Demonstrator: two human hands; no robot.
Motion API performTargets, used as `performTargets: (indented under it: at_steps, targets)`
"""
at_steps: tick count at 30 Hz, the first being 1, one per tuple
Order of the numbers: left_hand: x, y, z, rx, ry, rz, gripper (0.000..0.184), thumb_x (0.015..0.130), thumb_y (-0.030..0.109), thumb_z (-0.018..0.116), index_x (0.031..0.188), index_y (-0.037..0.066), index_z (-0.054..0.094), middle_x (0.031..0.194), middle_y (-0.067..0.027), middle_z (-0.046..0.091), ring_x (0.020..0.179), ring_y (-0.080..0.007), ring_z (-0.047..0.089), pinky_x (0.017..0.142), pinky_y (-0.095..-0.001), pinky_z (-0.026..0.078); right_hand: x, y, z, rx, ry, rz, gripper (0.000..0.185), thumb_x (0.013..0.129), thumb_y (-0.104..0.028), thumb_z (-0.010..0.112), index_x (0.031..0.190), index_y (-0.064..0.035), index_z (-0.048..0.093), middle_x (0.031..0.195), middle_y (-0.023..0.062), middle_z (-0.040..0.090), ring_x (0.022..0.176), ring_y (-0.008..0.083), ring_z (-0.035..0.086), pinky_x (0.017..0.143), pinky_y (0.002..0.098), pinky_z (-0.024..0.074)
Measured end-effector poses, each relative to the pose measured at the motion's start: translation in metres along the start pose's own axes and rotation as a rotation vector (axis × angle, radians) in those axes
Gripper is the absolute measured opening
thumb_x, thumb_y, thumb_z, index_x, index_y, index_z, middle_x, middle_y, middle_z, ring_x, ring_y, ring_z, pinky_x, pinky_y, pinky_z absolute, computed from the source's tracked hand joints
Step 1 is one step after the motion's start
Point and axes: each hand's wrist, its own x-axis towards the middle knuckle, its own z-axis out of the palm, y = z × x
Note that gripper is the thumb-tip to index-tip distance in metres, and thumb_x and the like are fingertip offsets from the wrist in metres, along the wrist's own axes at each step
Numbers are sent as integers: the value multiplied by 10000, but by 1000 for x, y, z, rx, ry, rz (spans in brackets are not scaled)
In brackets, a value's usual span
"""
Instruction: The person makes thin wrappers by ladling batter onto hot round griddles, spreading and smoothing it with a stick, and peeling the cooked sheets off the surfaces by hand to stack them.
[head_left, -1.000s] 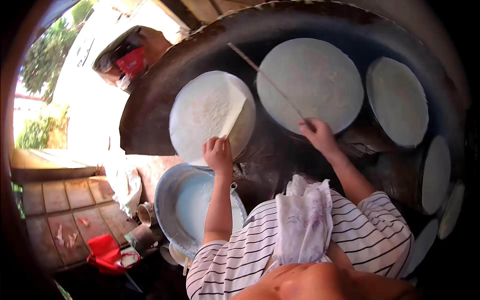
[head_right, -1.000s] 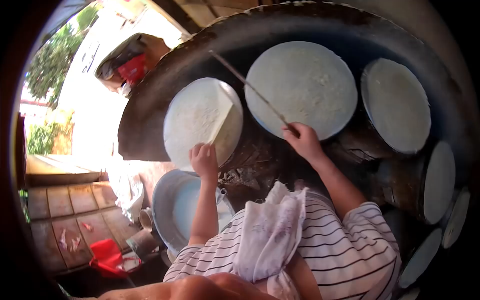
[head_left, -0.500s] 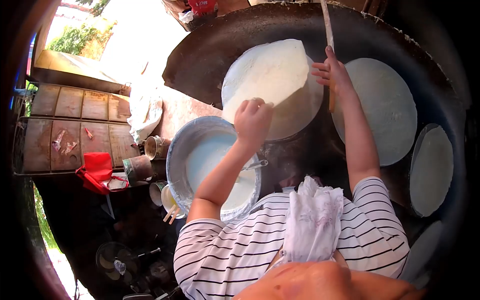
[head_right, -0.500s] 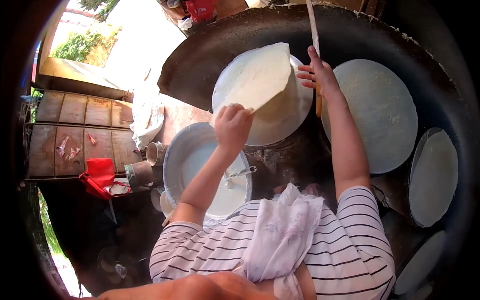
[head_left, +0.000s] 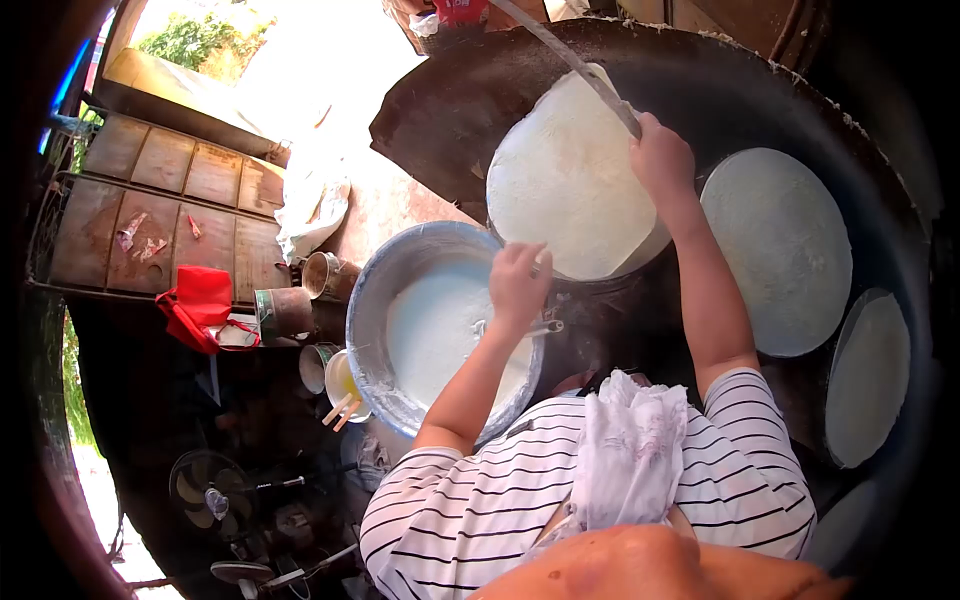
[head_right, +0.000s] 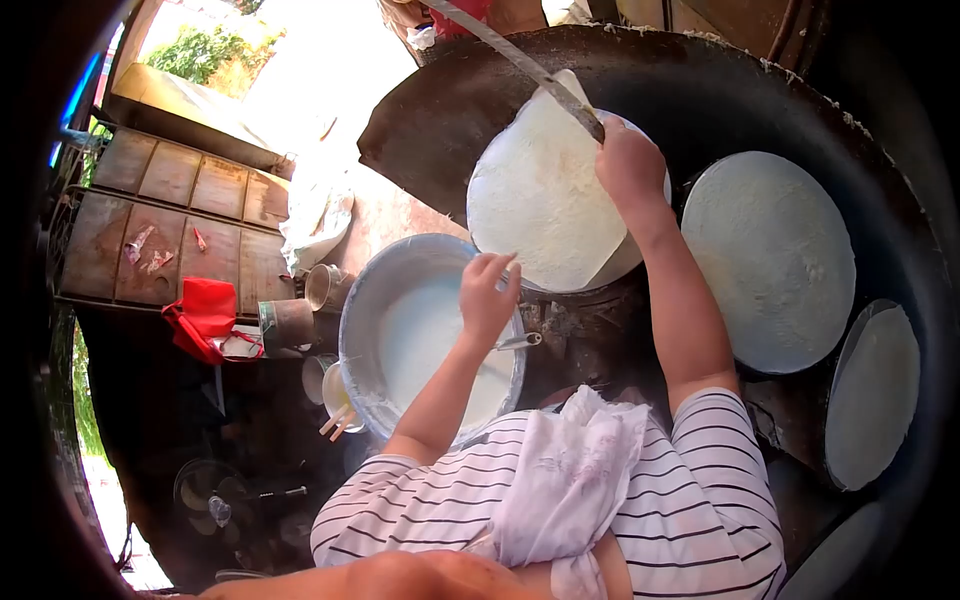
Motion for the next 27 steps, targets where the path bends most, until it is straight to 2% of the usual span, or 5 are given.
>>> performTargets:
  at_steps: [8,10,15,19,27]
  targets:
    - [164,-92,-33,133,340,194,561,759,190,665,1264,8,498,1150,-204,561,1041,-378,502,937,-442,362,-56,-54,-70,258,288,-279,109,727,-62,608,798,-86,528,699,116,607,651,319,619,569,413,480]
    - [204,-95,-25,-51,287,-74,701,806,240,671,1376,2,339,1256,-185,499,1125,-329,473,942,-432,375,-66,-26,-107,372,411,-231,136,714,-63,622,812,-78,529,682,139,592,656,344,606,554,437,464]
    - [223,71,55,-1215,-520,23,181,913,120,574,1030,-16,547,953,-58,616,863,-125,584,775,-249,480,-168,115,-239,481,456,106,224,741,-158,686,724,-58,487,598,119,536,560,305,552,549,367,439]
    - [147,304,153,-1124,-817,118,118,898,138,615,830,47,583,697,9,579,600,-65,537,545,-205,438,-295,245,-345,283,587,666,301,760,-175,714,670,-68,447,570,39,507,530,141,517,543,319,437]
    - [48,584,362,-483,-967,336,206,807,210,654,834,6,645,693,-76,642,633,-176,621,579,-317,487,-378,530,-451,47,488,936,317,664,-188,756,674,-50,470,629,114,560,617,247,597,571,382,448]
